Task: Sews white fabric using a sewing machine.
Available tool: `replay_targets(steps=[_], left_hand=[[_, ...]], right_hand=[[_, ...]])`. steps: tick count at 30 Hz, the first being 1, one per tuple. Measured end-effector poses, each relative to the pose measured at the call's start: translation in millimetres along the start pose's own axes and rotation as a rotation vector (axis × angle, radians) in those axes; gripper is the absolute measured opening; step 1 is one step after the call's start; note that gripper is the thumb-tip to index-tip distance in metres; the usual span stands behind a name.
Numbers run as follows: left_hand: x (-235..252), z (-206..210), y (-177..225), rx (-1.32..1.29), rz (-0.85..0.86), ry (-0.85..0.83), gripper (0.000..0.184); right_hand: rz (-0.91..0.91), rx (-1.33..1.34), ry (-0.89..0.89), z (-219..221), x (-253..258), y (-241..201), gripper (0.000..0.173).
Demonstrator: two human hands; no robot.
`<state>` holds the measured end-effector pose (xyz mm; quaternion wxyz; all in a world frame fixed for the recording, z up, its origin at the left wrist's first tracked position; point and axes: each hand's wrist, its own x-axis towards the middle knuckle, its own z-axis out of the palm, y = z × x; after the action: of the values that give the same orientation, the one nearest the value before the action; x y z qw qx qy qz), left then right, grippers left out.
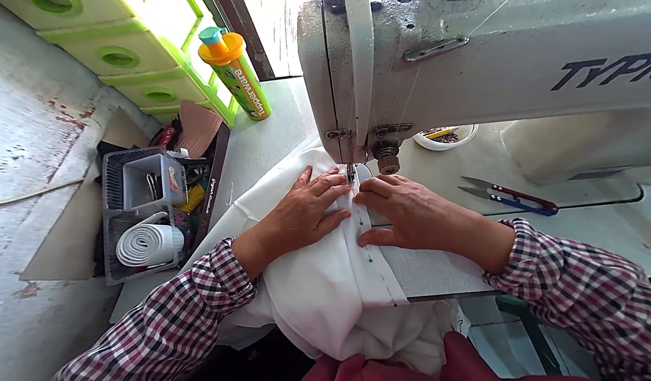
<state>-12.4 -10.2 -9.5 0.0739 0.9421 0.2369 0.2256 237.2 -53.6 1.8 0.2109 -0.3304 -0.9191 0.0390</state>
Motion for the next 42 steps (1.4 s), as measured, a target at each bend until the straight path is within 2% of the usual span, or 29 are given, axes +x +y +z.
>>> replay_targets(steps=[4, 8, 14, 17, 19, 24, 27, 29, 32, 34, 36, 42], left_hand=[[0, 0, 0, 0.003, 0.002, -0.004, 0.047], [0, 0, 0, -0.002, 0.003, 0.000, 0.047], [0, 0, 1, -0.003, 0.013, 0.016, 0.045], [-1, 0, 0, 0.004, 0.020, 0.022, 0.044], [-1, 0, 0, 0.009, 0.030, 0.026, 0.042], [-2, -2, 1, 0.002, 0.054, 0.032, 0.039], [-1, -3, 1, 0.000, 0.064, 0.033, 0.039], [-1, -3, 1, -0.007, 0.059, 0.027, 0.039], [-2, -3, -2, -0.027, 0.053, 0.013, 0.038], [-2, -3, -3, -0.033, 0.056, 0.012, 0.037], [-1, -4, -4, -0.042, 0.056, 0.003, 0.036], [2, -7, -9, -0.053, 0.048, -0.003, 0.034]], right_hand=[[-0.010, 0.038, 0.010, 0, 1, 2, 0.054], [-0.001, 0.020, 0.109, 3, 0, 3, 0.026], [0.108, -0.045, 0.128, 3, 2, -2, 0.010], [0.120, -0.128, 0.156, 1, 1, -6, 0.012], [0.153, -0.209, 0.239, -12, -1, -2, 0.015], [0.452, -0.446, 0.330, -41, -6, 30, 0.019], [0.509, -0.511, 0.343, -42, -9, 40, 0.018], [0.413, -0.450, 0.321, -40, -11, 30, 0.022], [0.036, -0.194, 0.210, -22, -13, 9, 0.031], [-0.109, -0.060, 0.073, -9, -14, 1, 0.044], [-0.153, -0.024, 0.020, -3, -15, -1, 0.050], [-0.127, -0.022, 0.020, 1, -17, -2, 0.053]])
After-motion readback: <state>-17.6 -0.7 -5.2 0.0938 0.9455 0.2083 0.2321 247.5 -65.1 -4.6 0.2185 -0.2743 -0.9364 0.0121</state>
